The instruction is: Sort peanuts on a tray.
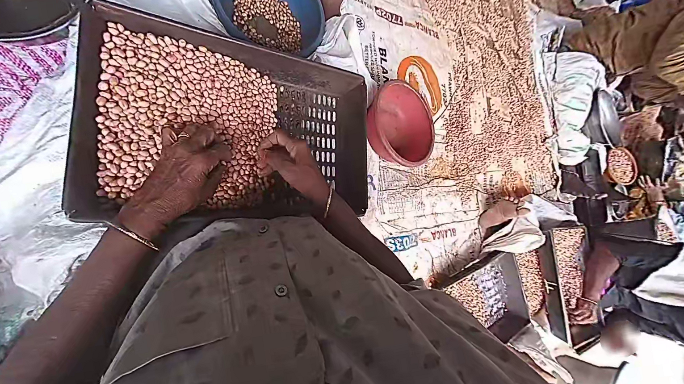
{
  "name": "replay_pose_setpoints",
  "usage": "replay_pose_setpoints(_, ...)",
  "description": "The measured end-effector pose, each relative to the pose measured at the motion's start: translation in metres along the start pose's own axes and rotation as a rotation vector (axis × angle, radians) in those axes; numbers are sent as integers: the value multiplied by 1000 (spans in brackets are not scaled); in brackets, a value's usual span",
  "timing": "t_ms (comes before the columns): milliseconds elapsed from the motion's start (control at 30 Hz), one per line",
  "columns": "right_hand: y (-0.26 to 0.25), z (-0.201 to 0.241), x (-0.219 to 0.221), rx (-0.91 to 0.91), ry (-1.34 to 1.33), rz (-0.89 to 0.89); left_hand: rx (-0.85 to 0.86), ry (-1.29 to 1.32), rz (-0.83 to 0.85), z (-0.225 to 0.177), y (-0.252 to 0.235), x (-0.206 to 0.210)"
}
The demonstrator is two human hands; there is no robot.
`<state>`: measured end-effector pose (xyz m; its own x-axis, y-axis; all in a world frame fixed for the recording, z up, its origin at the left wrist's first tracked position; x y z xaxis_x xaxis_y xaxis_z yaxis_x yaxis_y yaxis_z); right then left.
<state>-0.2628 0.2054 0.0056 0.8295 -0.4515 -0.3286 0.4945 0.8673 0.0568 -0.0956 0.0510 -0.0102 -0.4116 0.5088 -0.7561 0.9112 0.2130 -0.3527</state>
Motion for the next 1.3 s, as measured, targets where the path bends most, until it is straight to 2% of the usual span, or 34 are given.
replay_pose_setpoints(33,1,2,-3,51,-107,54,9,-10,-1,-1,1,0)
replay_pose_setpoints(100,5,3,-4,27,-92,192,26,-21,4,-3,0,1)
replay_pose_setpoints(233,11,2,13,-261,329,292,61,-57,15,-5,-2,3)
replay_pose_setpoints(333,10,-2,21,-417,469,312,74,-104,12,-4,-2,6)
replay_pose_setpoints(567,12,-2,24,-400,483,346,27,-76,-8,-5,-2,5)
replay_pose_setpoints(633,13,-2,25,-409,505,354,-28,82,-73,-3,-4,-1)
replay_pose_setpoints(700,12,-3,26,-391,546,382,-147,303,-219,-1,-4,-10)
replay_pose_setpoints(800,12,-2,25,-358,566,401,-436,828,-418,5,1,-26)
replay_pose_setpoints(867,12,0,21,-294,469,347,-573,977,-435,9,10,-37)
replay_pose_setpoints(967,10,3,10,-94,-33,140,-605,775,-261,9,29,-50)
replay_pose_setpoints(1033,5,5,-1,56,-420,100,-486,608,-93,7,39,-53)
replay_pose_setpoints(1100,0,4,-9,126,-637,150,-341,464,-16,6,41,-45)
replay_pose_setpoints(1167,-2,6,-10,141,-631,167,-212,291,13,6,38,-33)
replay_pose_setpoints(1300,4,8,-7,111,-247,218,-123,69,73,2,32,-21)
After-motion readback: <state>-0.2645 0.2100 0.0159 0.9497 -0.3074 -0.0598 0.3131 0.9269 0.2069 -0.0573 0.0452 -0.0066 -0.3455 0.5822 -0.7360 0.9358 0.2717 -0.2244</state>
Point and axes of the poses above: each hand's wrist, its own y-axis away from the middle knuckle, its own x-axis out of the palm, z = x × y, the point moved 1 cm from there along -y, towards the middle knuckle, and after that the axes turned 3 degrees about -z, right-handed, at the moved point
